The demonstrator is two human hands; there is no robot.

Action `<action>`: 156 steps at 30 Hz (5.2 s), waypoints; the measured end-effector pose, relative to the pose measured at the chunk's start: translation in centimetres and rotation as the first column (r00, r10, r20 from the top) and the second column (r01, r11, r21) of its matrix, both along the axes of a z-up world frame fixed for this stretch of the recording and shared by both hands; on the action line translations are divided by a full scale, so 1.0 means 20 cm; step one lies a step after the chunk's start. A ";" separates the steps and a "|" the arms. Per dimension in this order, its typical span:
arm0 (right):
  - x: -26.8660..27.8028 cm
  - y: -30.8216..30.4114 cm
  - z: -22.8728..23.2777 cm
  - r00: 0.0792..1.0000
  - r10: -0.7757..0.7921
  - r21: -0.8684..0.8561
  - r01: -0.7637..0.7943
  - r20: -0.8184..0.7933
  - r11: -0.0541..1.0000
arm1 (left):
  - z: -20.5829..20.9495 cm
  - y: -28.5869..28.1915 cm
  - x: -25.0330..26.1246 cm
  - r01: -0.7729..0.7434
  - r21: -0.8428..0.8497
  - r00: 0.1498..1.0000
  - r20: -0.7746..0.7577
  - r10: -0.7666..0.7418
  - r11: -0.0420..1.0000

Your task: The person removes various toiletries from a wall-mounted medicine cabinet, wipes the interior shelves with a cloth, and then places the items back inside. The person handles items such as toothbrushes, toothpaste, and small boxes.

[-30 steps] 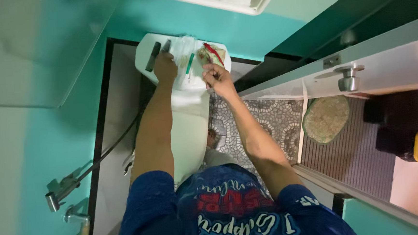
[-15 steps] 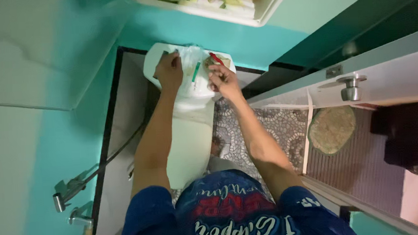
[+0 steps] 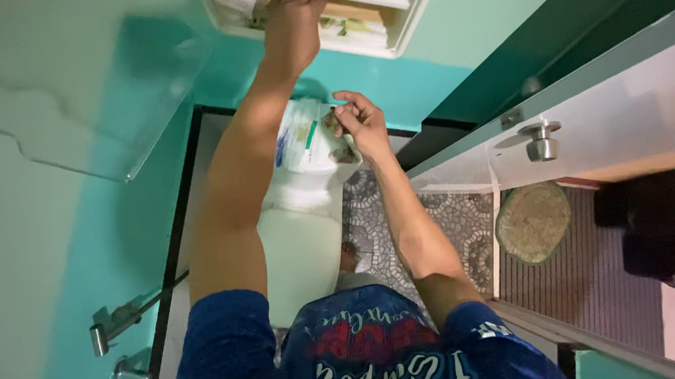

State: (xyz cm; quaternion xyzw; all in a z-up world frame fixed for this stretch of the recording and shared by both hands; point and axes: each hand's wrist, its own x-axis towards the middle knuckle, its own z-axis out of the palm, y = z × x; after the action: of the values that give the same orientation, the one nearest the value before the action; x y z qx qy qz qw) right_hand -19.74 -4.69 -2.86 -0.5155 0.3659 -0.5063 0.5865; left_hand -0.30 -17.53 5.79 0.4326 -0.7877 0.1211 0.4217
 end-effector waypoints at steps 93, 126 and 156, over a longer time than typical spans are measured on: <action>0.23 0.17 -0.54 0.914 0.054 0.104 -0.013 -0.402 0.994 | -1.48 0.58 0.44 -0.384 0.497 0.922 0.162 0.352 0.778; 0.06 0.19 -0.19 0.995 0.014 0.004 -0.014 -0.099 1.000 | 0.07 0.19 0.36 -0.288 -0.140 0.951 0.078 0.300 0.947; -0.11 0.21 -0.89 0.996 -0.010 0.464 0.049 -0.088 0.884 | -1.41 0.95 -0.21 0.690 0.593 0.608 -0.786 0.113 0.415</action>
State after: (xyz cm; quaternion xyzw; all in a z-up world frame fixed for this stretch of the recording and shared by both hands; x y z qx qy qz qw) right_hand -21.85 -0.55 -20.64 -0.3745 0.5085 -0.3908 0.6697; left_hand -4.41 1.42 -22.45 0.4282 -0.5613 -0.5619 0.4311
